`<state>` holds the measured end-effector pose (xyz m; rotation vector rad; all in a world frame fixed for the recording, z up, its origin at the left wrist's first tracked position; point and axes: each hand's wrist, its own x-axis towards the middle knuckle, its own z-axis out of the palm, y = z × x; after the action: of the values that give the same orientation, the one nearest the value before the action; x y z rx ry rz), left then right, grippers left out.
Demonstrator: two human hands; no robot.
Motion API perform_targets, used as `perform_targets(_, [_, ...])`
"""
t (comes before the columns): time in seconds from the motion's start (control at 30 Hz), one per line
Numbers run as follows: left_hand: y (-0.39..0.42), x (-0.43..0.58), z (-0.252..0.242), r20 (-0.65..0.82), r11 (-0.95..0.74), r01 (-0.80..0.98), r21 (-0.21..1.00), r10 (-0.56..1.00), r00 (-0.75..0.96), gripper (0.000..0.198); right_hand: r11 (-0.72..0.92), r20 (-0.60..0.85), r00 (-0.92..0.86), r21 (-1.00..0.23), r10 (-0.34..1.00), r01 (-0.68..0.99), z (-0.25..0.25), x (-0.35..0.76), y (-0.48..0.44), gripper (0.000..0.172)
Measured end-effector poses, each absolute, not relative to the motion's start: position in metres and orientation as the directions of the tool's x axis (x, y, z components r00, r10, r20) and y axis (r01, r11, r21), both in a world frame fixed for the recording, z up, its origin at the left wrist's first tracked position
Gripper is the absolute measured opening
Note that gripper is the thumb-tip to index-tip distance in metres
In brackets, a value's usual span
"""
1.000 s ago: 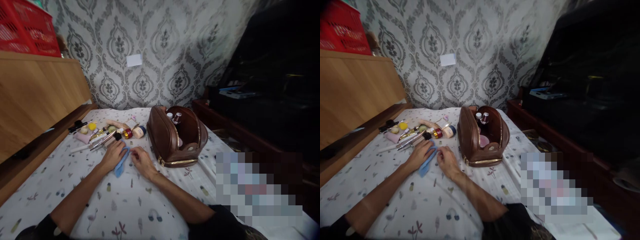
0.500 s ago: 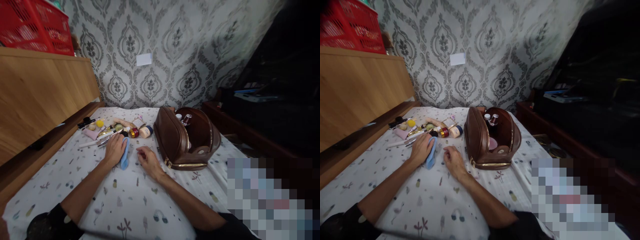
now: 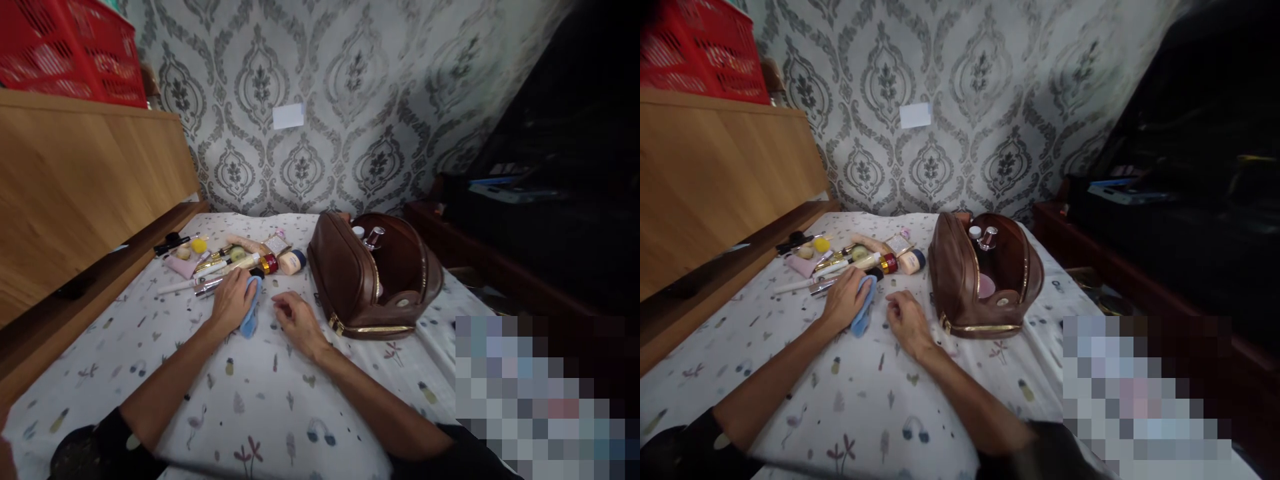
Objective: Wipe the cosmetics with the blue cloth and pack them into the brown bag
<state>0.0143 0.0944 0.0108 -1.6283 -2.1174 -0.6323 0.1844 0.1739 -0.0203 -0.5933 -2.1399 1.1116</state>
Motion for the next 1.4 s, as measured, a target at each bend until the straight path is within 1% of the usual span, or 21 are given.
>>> perform_targets(0.23, [0.095, 0.006, 0.003, 0.588, 0.199, 0.96, 0.196, 0.76, -0.278, 0.029, 0.574, 0.341, -0.687, -0.807, 0.641, 0.135, -0.018, 0.185, 0.171, 0.027])
perform_targets(0.4, [0.093, 0.002, 0.006, 0.575, 0.184, 0.936, 0.301, 0.747, -0.332, 0.031, 0.565, 0.328, -0.693, -0.813, 0.642, 0.138, -0.015, 0.185, 0.17, 0.027])
perform_targets(0.53, [0.092, 0.007, 0.008, 0.568, 0.18, 0.919, 0.352, 0.739, -0.362, 0.03, 0.561, 0.33, -0.691, -0.818, 0.643, 0.131, -0.015, 0.186, 0.17, 0.026])
perform_targets(0.63, [0.091, 0.015, 0.01, 0.561, 0.12, 0.905, 0.409, 0.748, -0.353, 0.028, 0.533, 0.309, -0.7, -0.837, 0.643, 0.12, -0.014, 0.186, 0.17, 0.026])
perform_targets(0.67, [0.091, 0.018, 0.011, 0.556, 0.087, 0.899, 0.429, 0.759, -0.339, 0.027, 0.516, 0.301, -0.708, -0.85, 0.639, 0.105, -0.013, 0.186, 0.169, 0.029])
perform_targets(0.73, [0.089, 0.025, 0.013, 0.54, 0.024, 0.884, 0.466, 0.784, -0.306, 0.026, 0.476, 0.287, -0.73, -0.877, 0.62, 0.059, -0.01, 0.187, 0.168, 0.041])
perform_targets(0.77, [0.089, 0.029, 0.014, 0.527, 0.0, 0.876, 0.482, 0.799, -0.29, 0.026, 0.464, 0.287, -0.748, -0.885, 0.598, 0.032, -0.008, 0.187, 0.168, 0.047])
perform_targets(0.8, [0.088, 0.032, 0.015, 0.513, -0.016, 0.869, 0.495, 0.812, -0.277, 0.026, 0.461, 0.291, -0.769, -0.888, 0.57, 0.006, -0.006, 0.188, 0.167, 0.049])
perform_targets(0.83, [0.087, 0.035, 0.016, 0.499, -0.029, 0.864, 0.503, 0.825, -0.264, 0.025, 0.46, 0.292, -0.787, -0.888, 0.543, -0.012, -0.004, 0.189, 0.167, 0.045])
perform_targets(0.87, [0.087, 0.038, 0.017, 0.487, -0.038, 0.861, 0.507, 0.837, -0.25, 0.025, 0.46, 0.29, -0.799, -0.888, 0.526, -0.018, -0.003, 0.189, 0.166, 0.037])
perform_targets(0.97, [0.086, 0.042, 0.018, 0.469, -0.062, 0.866, 0.496, 0.859, -0.207, 0.023, 0.433, 0.244, -0.797, -0.901, 0.553, 0.024, -0.002, 0.189, 0.165, 0.005])
perform_targets(1.0, [0.086, 0.042, 0.018, 0.467, -0.067, 0.87, 0.489, 0.862, -0.196, 0.023, 0.415, 0.227, -0.788, -0.909, 0.573, 0.04, -0.003, 0.189, 0.165, 0.005])
perform_targets(1.07, [0.086, 0.042, 0.017, 0.466, -0.073, 0.877, 0.475, 0.866, -0.18, 0.023, 0.38, 0.201, -0.782, -0.924, 0.59, 0.049, -0.004, 0.188, 0.165, 0.017])
perform_targets(1.13, [0.087, 0.041, 0.015, 0.469, -0.075, 0.883, 0.463, 0.866, -0.172, 0.023, 0.35, 0.18, -0.785, -0.935, 0.593, 0.05, -0.006, 0.188, 0.165, 0.025])
perform_targets(1.23, [0.088, 0.04, 0.014, 0.463, -0.069, 0.898, 0.434, 0.872, -0.157, 0.024, 0.329, 0.151, -0.792, -0.942, 0.591, 0.066, -0.006, 0.189, 0.164, 0.031])
perform_targets(1.4, [0.088, 0.038, 0.012, 0.451, -0.033, 0.923, 0.384, 0.879, -0.156, 0.027, 0.361, 0.173, -0.8, -0.931, 0.575, 0.059, -0.005, 0.19, 0.163, 0.044])
